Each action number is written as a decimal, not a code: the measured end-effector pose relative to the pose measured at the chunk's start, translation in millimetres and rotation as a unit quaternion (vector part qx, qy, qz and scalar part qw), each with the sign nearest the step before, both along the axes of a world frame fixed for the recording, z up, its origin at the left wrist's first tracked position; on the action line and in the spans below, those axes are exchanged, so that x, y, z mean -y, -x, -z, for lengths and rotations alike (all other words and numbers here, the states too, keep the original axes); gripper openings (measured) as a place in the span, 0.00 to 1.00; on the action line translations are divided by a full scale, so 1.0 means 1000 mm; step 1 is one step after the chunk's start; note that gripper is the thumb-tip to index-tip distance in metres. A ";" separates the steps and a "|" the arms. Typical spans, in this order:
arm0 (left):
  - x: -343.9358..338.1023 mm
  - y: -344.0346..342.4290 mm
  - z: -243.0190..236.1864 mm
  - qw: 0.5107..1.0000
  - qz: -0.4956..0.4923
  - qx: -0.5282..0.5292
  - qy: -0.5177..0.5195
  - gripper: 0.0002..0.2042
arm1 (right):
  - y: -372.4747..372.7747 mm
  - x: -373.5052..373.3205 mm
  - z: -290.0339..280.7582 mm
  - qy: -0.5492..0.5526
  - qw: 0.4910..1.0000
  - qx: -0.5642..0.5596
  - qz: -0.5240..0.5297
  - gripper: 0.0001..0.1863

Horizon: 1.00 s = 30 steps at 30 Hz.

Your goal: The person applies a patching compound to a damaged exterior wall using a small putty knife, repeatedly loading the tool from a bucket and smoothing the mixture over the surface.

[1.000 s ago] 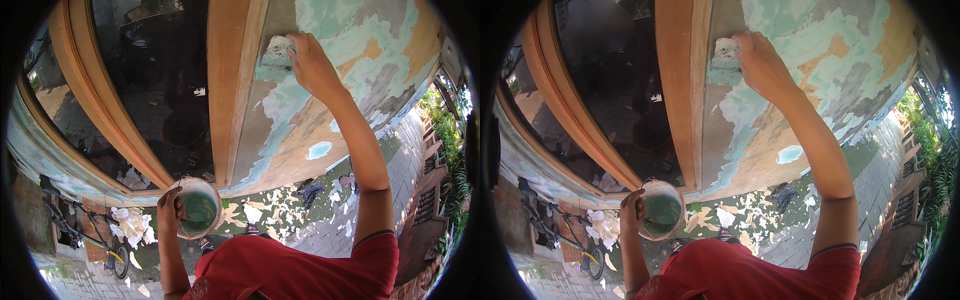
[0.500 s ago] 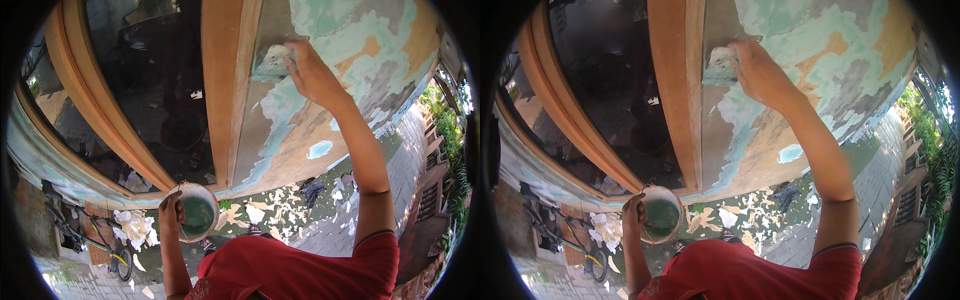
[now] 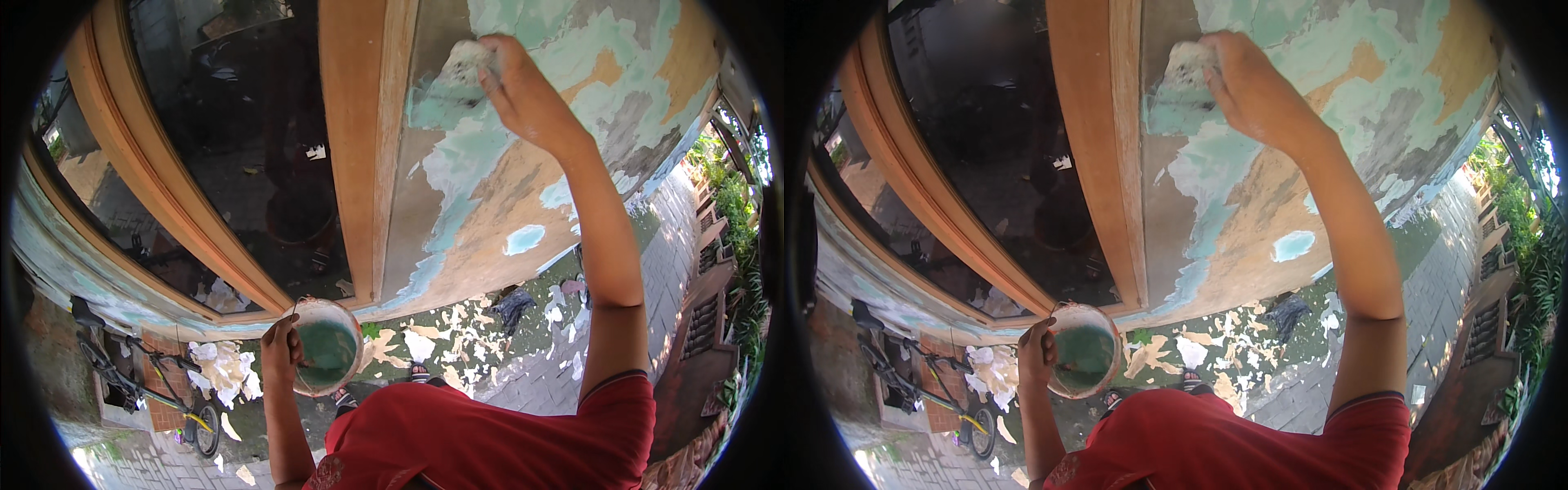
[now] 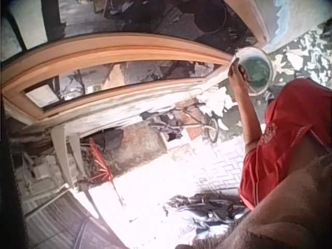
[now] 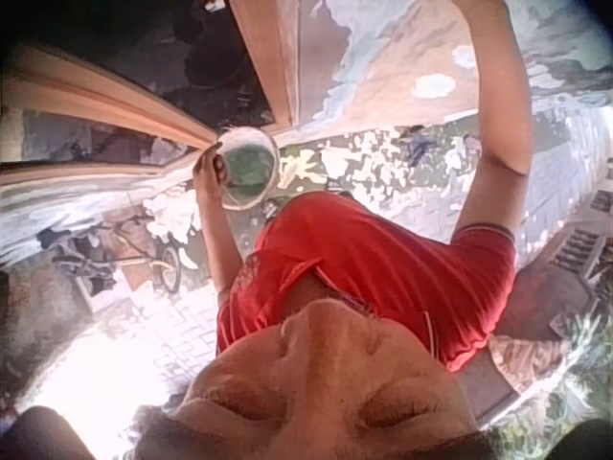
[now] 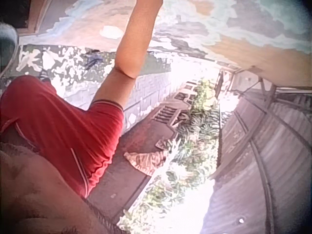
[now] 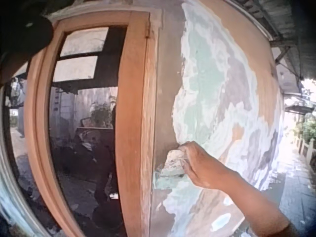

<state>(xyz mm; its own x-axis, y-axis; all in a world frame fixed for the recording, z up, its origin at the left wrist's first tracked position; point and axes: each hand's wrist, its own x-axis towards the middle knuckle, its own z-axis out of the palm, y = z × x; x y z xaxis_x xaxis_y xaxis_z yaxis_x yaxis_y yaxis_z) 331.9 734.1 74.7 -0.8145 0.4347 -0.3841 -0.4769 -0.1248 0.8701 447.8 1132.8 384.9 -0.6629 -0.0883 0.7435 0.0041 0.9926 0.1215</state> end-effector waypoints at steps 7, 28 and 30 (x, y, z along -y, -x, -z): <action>-0.002 -0.001 -0.004 1.000 0.003 -0.005 0.014 0.13 | 0.027 0.001 0.024 -0.122 0.992 -0.018 0.011 0.16; 0.006 -0.006 0.004 1.000 -0.007 0.006 0.015 0.12 | -0.027 -0.027 -0.011 0.016 0.997 -0.063 0.033 0.18; 0.007 -0.005 0.005 1.000 -0.009 0.006 0.012 0.12 | -0.029 -0.036 0.000 -0.001 0.997 -0.060 0.047 0.18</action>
<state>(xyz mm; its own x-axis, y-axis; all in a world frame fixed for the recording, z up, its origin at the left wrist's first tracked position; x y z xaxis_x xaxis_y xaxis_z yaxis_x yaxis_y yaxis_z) 337.1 727.1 69.6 -0.8172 0.4109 -0.4041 -0.4852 -0.1120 0.8672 477.1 1168.3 384.8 -0.5745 -0.0310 0.8179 0.1119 0.9869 0.1160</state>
